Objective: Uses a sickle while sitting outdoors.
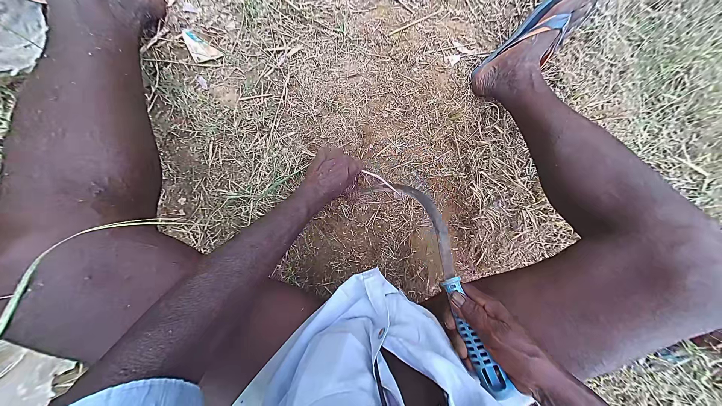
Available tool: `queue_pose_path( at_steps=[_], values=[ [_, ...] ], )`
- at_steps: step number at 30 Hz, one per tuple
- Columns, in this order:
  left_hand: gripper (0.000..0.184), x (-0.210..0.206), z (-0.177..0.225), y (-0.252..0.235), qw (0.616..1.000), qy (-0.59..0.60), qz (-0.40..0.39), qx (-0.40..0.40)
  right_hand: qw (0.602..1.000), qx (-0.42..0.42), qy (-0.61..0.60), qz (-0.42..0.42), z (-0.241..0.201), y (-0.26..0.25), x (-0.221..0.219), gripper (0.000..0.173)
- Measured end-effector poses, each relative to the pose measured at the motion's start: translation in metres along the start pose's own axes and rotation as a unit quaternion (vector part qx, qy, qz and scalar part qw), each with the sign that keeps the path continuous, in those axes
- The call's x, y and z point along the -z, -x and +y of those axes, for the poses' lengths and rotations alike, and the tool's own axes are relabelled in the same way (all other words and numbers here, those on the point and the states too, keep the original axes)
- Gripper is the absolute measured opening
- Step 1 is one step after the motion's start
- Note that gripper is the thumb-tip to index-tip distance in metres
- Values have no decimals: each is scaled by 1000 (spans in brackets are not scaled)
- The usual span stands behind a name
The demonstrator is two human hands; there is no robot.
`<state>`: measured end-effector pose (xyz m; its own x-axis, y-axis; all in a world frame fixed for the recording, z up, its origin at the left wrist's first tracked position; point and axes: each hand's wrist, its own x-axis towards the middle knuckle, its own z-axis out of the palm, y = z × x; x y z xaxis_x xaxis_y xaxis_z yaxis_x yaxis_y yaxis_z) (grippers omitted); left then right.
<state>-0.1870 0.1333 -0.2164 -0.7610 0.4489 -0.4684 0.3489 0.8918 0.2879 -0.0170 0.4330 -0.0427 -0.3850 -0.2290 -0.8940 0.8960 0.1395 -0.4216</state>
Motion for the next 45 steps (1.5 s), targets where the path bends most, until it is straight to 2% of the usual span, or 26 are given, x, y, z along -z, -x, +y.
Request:
queue_pose_path(
  at_steps=[3, 8, 11, 15, 19, 23, 27, 31, 35, 40, 43, 45],
  values=[
    [16, -5, -1, 12, 1000, 25, 7, 4, 997, 46, -58, 29, 11, 14, 7, 28],
    [37, 36, -3, 33, 982, 149, 46, 104, 984, 125, -118, 40, -16, -17, -7, 34],
    [42, 64, -36, 51, 950, 214, 96, 205, 983, 151, -100, 28, -32, -39, -17, 34],
    [43, 75, -85, 73, 923, 219, 80, 307, 984, 166, -48, 38, -45, -70, -23, 30],
    [43, 45, -106, 74, 929, 172, 31, 326, 984, 169, -18, 59, -45, -86, -32, 28],
    [72, -3, -110, 66, 914, 221, 65, 335, 986, 161, -10, 51, -39, -87, -35, 29],
    [97, -5, -89, 59, 903, 217, 49, 367, 985, 162, -2, 52, -34, -89, -36, 28],
    [112, -23, -50, 56, 915, 159, 23, 370, 985, 166, -5, 49, -39, -92, -39, 28],
    [91, -45, -27, 54, 917, 139, 59, 368, 983, 180, 2, 42, -41, -92, -41, 28],
    [69, -47, -23, 59, 922, 169, 94, 335, 980, 192, -2, 46, -39, -91, -41, 28],
    [66, -48, -18, 61, 919, 206, 103, 320, 979, 196, -15, 49, -39, -90, -40, 28],
    [62, -35, -16, 64, 914, 222, 103, 323, 980, 192, -20, 45, -40, -90, -40, 30]
  ],
)
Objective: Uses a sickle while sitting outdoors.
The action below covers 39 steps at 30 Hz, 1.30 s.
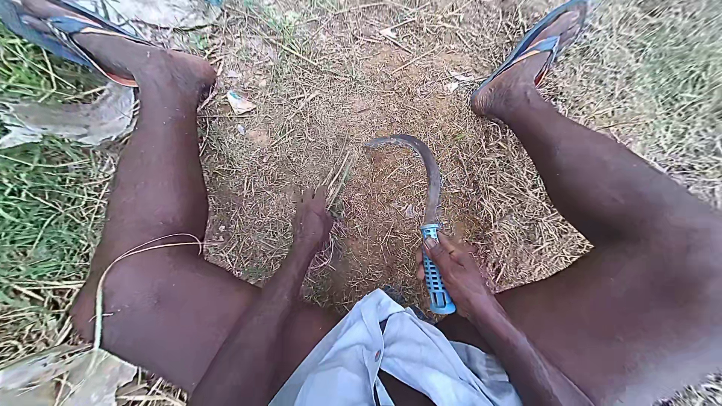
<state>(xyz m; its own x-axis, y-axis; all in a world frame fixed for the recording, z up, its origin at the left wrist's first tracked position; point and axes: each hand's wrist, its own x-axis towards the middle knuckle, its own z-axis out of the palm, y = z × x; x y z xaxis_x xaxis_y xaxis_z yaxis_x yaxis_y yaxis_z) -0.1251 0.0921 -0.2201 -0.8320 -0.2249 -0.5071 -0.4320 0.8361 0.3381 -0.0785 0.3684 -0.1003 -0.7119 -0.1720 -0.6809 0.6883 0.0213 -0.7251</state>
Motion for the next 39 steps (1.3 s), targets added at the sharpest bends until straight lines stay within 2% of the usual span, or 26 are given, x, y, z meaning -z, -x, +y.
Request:
queue_pose_path(
  at_steps=[3, 5, 7, 10, 12, 14, 16, 18, 22, 25, 27, 28, 30, 32, 36, 39],
  values=[
    [58, 29, 14, -2, 999, 44, 24, 2, 1000, -9, -17, -9, -3, 0, 2, 32],
    [61, 46, 15, -9, 991, 111, 72, -2, 1000, -8, -13, -19, -3, -1, 5, 34],
    [71, 64, 16, -17, 974, 193, 118, 22, 999, 4, -10, -32, 0, -3, 7, 36],
    [75, 92, 20, -39, 934, 303, 185, 47, 999, 23, 5, -41, 3, -6, 6, 37],
    [77, 107, 25, -64, 920, 331, 207, 24, 998, 32, 13, -46, 3, -7, 4, 39],
    [78, 119, 54, -84, 906, 367, 210, -19, 998, 40, 15, -54, 3, -6, 4, 39],
    [77, 128, 113, -88, 887, 406, 208, -77, 997, 41, 15, -64, 1, -6, 4, 40],
    [80, 134, 189, -86, 865, 437, 197, -148, 997, 40, 17, -67, 1, -6, 3, 38],
    [88, 123, 377, -63, 823, 464, 132, -300, 996, 66, 22, -60, 0, -2, 1, 37],
    [103, 92, 495, -25, 835, 364, -33, -412, 995, 73, 48, -38, -23, 13, -1, 32],
    [107, 75, 538, -5, 838, 250, -127, -469, 994, 80, 68, -30, -41, 22, -1, 32],
    [101, 67, 546, -3, 833, 217, -152, -486, 991, 110, 69, -28, -30, 13, -2, 33],
    [74, 58, 529, -15, 819, 204, -180, -505, 987, 147, 62, -25, -9, 0, -7, 36],
    [59, 60, 481, -43, 826, 210, -169, -495, 990, 129, 58, -25, -4, -2, -9, 37],
    [51, 99, 339, -87, 900, 254, -100, -339, 995, 76, 31, -49, -8, 2, -6, 36],
    [48, 135, 220, -87, 924, 299, -33, -238, 997, 44, 29, -63, 0, 0, -7, 38]
  ],
)
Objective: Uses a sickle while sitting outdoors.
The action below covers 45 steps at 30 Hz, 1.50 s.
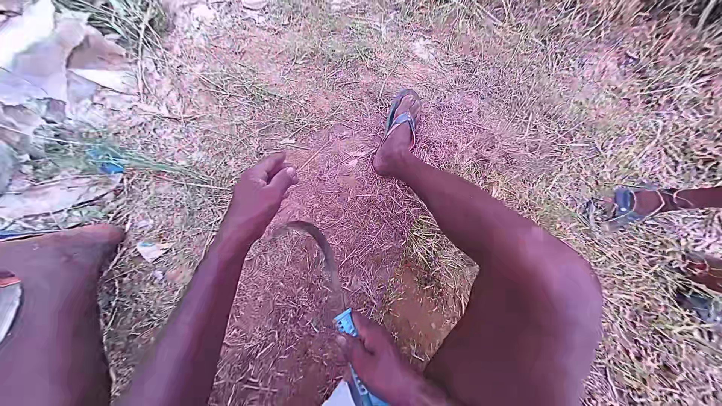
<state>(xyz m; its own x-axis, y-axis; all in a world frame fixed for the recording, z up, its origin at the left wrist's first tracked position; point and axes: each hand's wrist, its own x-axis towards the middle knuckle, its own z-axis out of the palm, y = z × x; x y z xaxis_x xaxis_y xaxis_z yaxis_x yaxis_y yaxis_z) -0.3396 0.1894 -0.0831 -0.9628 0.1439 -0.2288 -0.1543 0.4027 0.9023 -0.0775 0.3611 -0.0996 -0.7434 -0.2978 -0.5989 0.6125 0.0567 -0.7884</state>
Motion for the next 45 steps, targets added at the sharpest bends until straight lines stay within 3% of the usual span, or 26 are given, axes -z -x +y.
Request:
queue_pose_path(
  at_steps=[4, 7, 12, 24, 30, 35, 40, 42, 45],
  values=[
    [45, 84, -61, 81, 988, 3, 129, 87, 999, -21, 27, 1, 5, -4, -3, 43],
    [43, 104, -93, 116, 977, -33, 155, 144, 998, -16, 50, 19, 6, -5, 0, 40],
    [46, 103, -119, 140, 973, -154, 0, 171, 997, -18, 60, 33, 12, -8, 2, 42],
    [51, 82, -127, 144, 942, -251, -119, 187, 998, -35, -7, 48, -26, -26, 1, 34],
    [51, 85, -117, 145, 945, -269, -97, 158, 986, 35, -62, 154, -84, -103, 14, 31],
    [51, 90, -115, 151, 941, -288, -88, 156, 930, 99, -225, 274, -115, -188, 52, 34],
    [50, 88, -109, 146, 944, -290, -92, 129, 873, 105, -408, 245, -127, -271, 82, 34],
    [50, 85, -108, 147, 943, -292, -97, 126, 880, 84, -410, 226, -124, -296, 74, 39],
    [49, 84, -112, 148, 943, -294, -106, 114, 931, 50, -268, 241, -113, -320, 38, 39]
  ],
)
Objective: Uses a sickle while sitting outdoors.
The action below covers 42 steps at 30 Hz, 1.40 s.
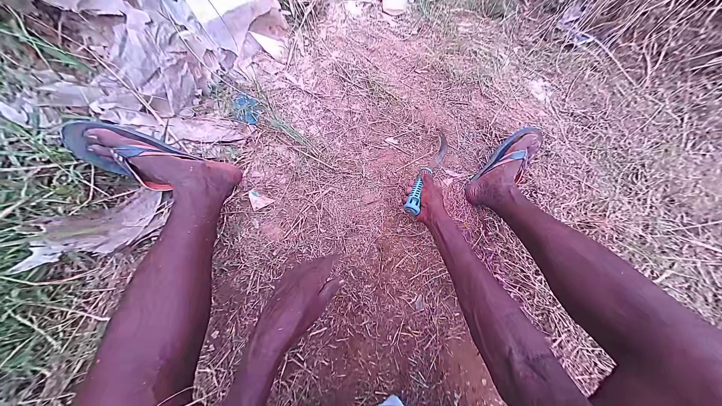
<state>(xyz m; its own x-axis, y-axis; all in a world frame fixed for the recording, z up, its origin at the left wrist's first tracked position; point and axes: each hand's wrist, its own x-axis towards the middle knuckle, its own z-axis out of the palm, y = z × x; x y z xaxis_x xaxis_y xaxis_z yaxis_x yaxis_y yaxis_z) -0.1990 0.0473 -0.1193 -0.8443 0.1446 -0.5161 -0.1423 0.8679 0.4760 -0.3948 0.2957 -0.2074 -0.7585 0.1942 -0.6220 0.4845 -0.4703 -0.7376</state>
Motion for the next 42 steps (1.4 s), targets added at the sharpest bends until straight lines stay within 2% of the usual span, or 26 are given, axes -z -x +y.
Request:
queue_pose_path(
  at_steps=[3, 6, 9, 12, 15, 17, 20, 23, 26, 28, 30, 34, 37, 39, 42],
  values=[
    [49, -2, -1, 0, 1000, -13, -16, -1, 998, 18, 56, -8, 31, 26, -10, 41],
    [48, 1, -1, -1, 1000, -5, -1, 0, 997, -25, 55, -37, 47, 73, 10, 40],
    [49, -2, -3, -3, 1000, -14, -13, 4, 979, -114, 115, -126, 84, 119, 45, 38],
    [49, -2, -3, -4, 1000, -17, -15, 3, 972, -109, 124, -170, 106, 130, 45, 37],
    [50, -1, -5, 2, 1000, -10, -7, 5, 977, -55, 120, -167, 82, 111, 33, 33],
    [50, 2, -6, 2, 1000, -5, 4, 3, 984, 2, 115, -138, 56, 87, 29, 33],
    [49, 2, -6, 2, 1000, -4, 5, 3, 994, 37, 75, -77, 15, 42, 21, 34],
    [48, 0, -5, 3, 1000, -4, 1, -1, 997, 41, -46, -51, -28, -19, -3, 33],
    [48, -1, -8, 3, 1000, -5, 5, -2, 990, 32, -131, -46, -50, -73, -41, 32],
    [47, -2, -9, 3, 1000, -1, 21, -8, 992, 13, -116, -49, -48, -92, -68, 31],
    [46, 0, -8, 1, 1000, -1, 18, -5, 996, -24, -45, -77, -30, -95, -88, 35],
    [47, 0, -5, -1, 1000, -15, -6, 9, 977, -50, 140, -154, 28, -43, -104, 40],
    [48, -1, -3, -1, 1000, -16, -9, 9, 930, -87, 248, -256, 68, 19, -68, 42],
    [47, 0, -3, -1, 1000, -12, -8, 2, 912, -123, 265, -288, 85, 55, -38, 40],
    [47, 0, -2, 2, 1000, -8, -9, 3, 931, -138, 205, -269, 82, 80, -12, 35]
  ],
)
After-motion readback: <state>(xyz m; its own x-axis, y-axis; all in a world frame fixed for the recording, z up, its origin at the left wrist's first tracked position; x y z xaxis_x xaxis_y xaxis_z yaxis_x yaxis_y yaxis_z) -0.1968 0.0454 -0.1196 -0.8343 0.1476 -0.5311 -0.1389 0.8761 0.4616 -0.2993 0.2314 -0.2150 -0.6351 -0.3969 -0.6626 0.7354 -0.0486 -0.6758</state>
